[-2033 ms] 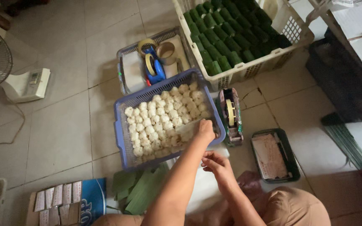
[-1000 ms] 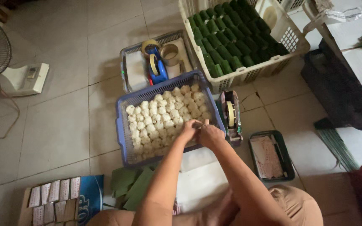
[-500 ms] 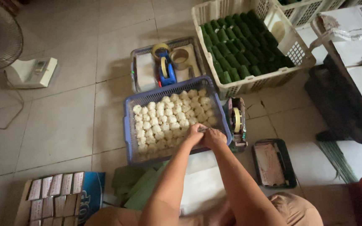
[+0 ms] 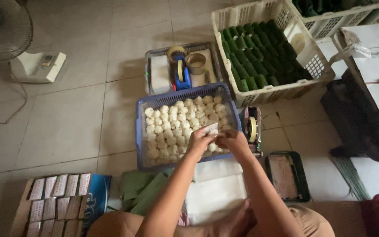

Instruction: The person sits on the floor wrapping round white food items in small clear plastic sheets, twisting the plastic closed around each item, and placing the wrapped items one at a time into a blue tray already filled with similar wrapped items. Green leaf wrappers and boxes of finished goods sit nearby.

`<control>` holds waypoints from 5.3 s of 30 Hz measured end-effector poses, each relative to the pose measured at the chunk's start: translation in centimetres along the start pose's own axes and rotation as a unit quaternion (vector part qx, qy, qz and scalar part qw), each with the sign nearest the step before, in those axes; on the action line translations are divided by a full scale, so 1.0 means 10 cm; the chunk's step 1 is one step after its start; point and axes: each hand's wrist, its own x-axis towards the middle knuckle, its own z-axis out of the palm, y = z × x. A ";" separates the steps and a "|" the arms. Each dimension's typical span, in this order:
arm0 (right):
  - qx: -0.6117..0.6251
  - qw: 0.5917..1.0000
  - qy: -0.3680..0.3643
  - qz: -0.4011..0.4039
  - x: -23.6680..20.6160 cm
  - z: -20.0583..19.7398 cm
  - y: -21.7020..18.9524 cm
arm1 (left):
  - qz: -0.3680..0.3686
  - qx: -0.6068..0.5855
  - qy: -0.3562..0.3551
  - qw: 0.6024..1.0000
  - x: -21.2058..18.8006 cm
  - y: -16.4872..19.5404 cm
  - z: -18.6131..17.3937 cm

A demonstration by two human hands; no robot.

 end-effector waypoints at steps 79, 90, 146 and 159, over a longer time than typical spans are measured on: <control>-0.209 0.933 -0.058 -0.287 -1.68 0.96 -0.56 | -0.005 -0.415 0.129 0.900 -1.88 0.71 -0.04; -0.243 0.920 0.010 -0.308 -2.01 0.97 -0.68 | 0.132 -0.238 0.170 0.947 -2.14 0.55 -0.08; 0.011 0.981 -0.035 0.191 -1.38 0.21 0.72 | -0.073 0.362 0.052 0.928 -1.94 0.19 -2.48; 0.078 0.981 -0.173 0.027 -1.90 1.12 -0.26 | -0.102 -0.413 -0.051 0.903 -2.38 0.89 -0.53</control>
